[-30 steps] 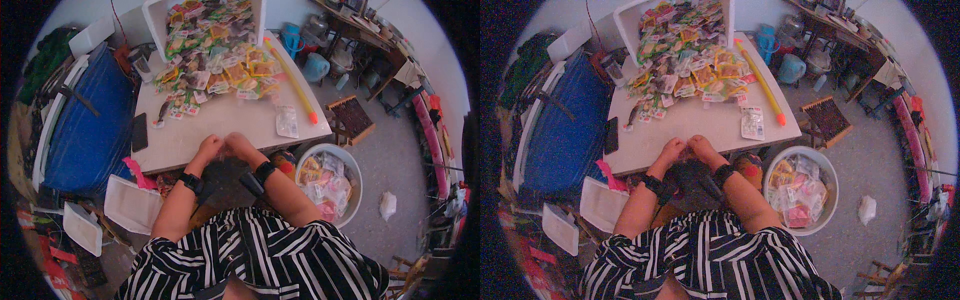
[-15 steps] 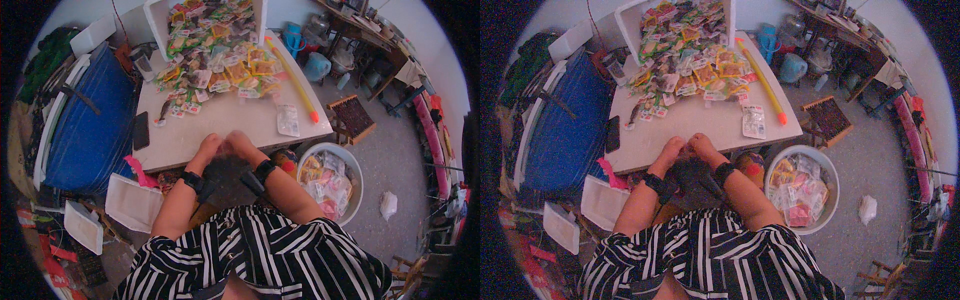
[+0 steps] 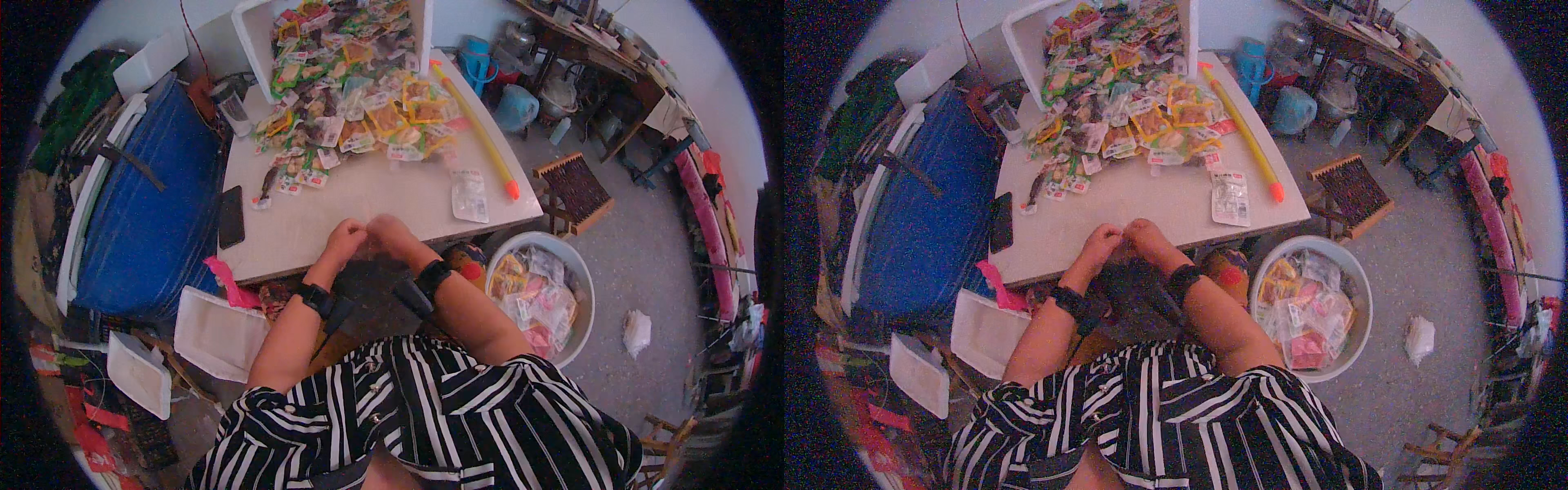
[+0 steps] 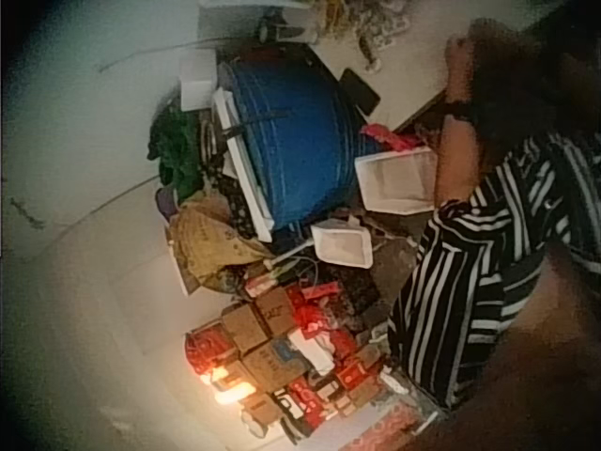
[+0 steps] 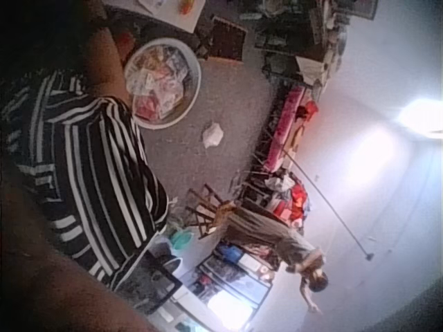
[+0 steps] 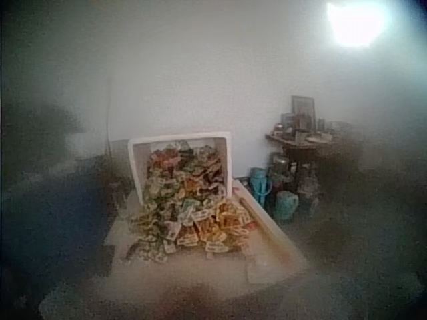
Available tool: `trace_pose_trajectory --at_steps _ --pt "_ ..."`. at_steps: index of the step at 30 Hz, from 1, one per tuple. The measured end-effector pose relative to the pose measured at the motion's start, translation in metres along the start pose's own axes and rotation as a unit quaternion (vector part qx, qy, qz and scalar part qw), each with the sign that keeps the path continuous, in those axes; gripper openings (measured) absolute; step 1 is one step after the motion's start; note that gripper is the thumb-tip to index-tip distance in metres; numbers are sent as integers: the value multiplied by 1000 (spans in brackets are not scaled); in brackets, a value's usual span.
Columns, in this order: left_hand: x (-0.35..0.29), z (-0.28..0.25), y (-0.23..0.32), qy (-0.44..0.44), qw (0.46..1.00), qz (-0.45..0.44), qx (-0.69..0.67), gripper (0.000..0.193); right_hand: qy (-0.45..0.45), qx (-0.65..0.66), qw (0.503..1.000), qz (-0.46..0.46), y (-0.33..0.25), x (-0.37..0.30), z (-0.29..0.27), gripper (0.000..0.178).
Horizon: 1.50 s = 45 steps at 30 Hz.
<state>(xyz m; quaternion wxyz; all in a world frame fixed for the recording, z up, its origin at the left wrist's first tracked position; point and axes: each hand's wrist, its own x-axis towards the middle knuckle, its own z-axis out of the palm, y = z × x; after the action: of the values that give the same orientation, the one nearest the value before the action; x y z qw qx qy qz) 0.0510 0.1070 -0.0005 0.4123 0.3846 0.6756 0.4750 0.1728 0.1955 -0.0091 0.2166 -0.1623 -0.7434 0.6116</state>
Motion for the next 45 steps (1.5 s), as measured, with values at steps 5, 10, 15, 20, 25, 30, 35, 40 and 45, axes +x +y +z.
trace_pose_trajectory --at_steps 5,10,15,20,25,30,35,40,45 --pt "-2 1 4 12 1000 -14 -4 17 -16 -70 997 -28 2 -1 -3 12" --pt "-5 1 9 -17 1000 -17 -10 19 -3 110 985 136 -5 -1 -4 12" --pt "-4 4 7 65 989 37 131 19 -12 -365 905 -220 -11 -2 -7 11" --pt "-4 4 8 98 992 -13 78 19 55 252 942 215 -13 -4 3 9" --pt "-15 12 12 82 958 133 241 19 10 52 998 -25 -12 -5 -1 8" --pt "-16 9 18 87 962 93 240 16 18 135 983 121 -16 -6 -1 12" --pt "-21 -1 28 244 966 11 80 14 110 219 941 232 -15 -4 5 14" --pt "-28 -15 44 291 849 170 406 12 107 -226 966 61 2 5 13 15" --pt "-22 5 36 214 847 141 467 14 117 -171 977 49 -6 0 13 26"
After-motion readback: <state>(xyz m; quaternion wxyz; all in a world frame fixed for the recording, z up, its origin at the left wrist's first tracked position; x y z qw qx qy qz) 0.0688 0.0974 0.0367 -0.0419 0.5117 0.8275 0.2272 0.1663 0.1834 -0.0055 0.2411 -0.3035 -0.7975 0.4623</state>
